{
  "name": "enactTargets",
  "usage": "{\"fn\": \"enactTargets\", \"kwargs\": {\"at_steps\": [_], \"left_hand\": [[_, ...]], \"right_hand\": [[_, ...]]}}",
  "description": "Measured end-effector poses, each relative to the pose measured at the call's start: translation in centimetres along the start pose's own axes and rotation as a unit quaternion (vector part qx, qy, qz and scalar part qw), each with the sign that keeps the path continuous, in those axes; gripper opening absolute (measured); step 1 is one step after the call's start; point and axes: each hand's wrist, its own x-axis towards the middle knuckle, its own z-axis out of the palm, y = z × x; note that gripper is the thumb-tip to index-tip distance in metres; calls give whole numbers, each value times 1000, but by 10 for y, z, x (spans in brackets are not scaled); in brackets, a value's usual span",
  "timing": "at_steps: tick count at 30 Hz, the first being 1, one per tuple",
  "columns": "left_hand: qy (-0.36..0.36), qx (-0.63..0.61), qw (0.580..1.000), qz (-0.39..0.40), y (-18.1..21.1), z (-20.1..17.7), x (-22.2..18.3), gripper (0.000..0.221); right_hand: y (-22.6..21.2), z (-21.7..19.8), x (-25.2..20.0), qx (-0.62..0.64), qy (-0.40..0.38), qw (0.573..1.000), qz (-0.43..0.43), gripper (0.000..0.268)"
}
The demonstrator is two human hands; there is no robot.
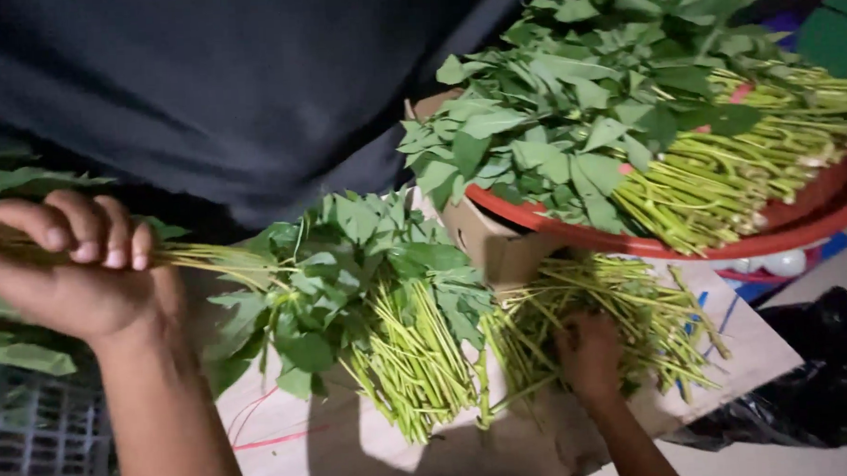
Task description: Bundling leafy green vegetables by gathering them into bunches, aligning the stems, and tying them with red plastic string.
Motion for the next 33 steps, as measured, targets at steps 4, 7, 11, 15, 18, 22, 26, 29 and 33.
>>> {"fn": "enactTargets", "kwargs": {"at_steps": [4,7,11,15,18,22,26,29,33], "left_hand": [[-15,24,999,16,-2,-6,2,34],[-23,24,998,57,4,-12,5,30],[-38,3,995,91,10,-20,7,29],[-13,24,995,93,26,-7,-7,41],[-20,28,992,123,34,-13,-10,44],[-55,49,982,176,36,-27,-8,44],[-69,31,985,157,34,-23,-13,48],[-68,17,989,130,29,-18,-16,48],[-92,70,985,129,-5,-37,-14,37]], "right_hand": [[-6,1,-4,-57,-37,998,6,31],[-49,-21,-1,-39,-19,998,44,47],[-124,-33,1,157,-165,973,37,12],[-168,-26,-4,142,-451,875,108,16],[-158,5,-12,98,-497,860,63,19],[-199,-49,2,60,-544,819,171,42],[-191,-59,10,154,-550,798,191,16],[-162,-40,18,173,-525,820,146,25],[-149,-29,27,353,-413,836,71,22]]}}
